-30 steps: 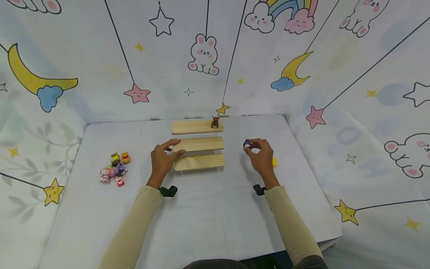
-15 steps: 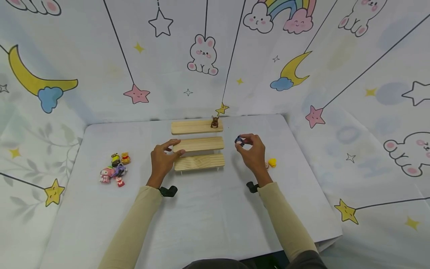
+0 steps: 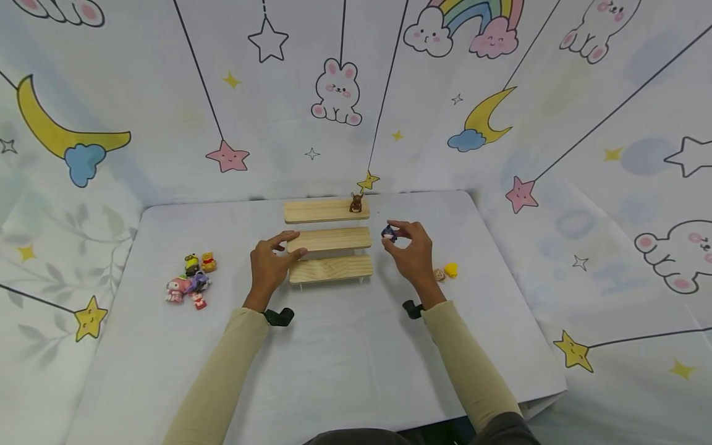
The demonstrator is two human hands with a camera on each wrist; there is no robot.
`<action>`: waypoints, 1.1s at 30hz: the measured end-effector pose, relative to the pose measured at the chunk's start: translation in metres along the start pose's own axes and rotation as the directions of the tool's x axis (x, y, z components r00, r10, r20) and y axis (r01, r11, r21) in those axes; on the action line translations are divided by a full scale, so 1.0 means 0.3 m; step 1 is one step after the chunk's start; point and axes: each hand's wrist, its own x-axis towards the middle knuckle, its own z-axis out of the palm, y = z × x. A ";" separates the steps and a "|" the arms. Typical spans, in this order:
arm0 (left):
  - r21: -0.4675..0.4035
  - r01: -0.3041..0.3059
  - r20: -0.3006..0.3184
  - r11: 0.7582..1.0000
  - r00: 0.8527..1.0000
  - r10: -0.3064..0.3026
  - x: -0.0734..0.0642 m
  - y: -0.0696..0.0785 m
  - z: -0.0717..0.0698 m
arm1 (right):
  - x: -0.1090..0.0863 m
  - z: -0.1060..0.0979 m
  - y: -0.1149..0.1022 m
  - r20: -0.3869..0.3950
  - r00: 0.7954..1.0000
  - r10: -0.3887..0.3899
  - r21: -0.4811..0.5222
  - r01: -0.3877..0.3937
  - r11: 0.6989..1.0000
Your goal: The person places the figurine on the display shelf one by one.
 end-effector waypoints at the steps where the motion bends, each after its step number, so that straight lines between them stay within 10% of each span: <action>1: -0.001 0.002 0.000 1.000 1.000 -0.002 0.000 -0.001 0.000 | 0.001 0.003 -0.003 0.000 1.000 -0.008 0.005 0.008 1.000; 33: -0.002 0.031 0.008 1.000 1.000 -0.031 0.000 0.003 -0.004 | 0.008 0.092 -0.071 0.049 0.990 -0.133 0.157 0.124 0.980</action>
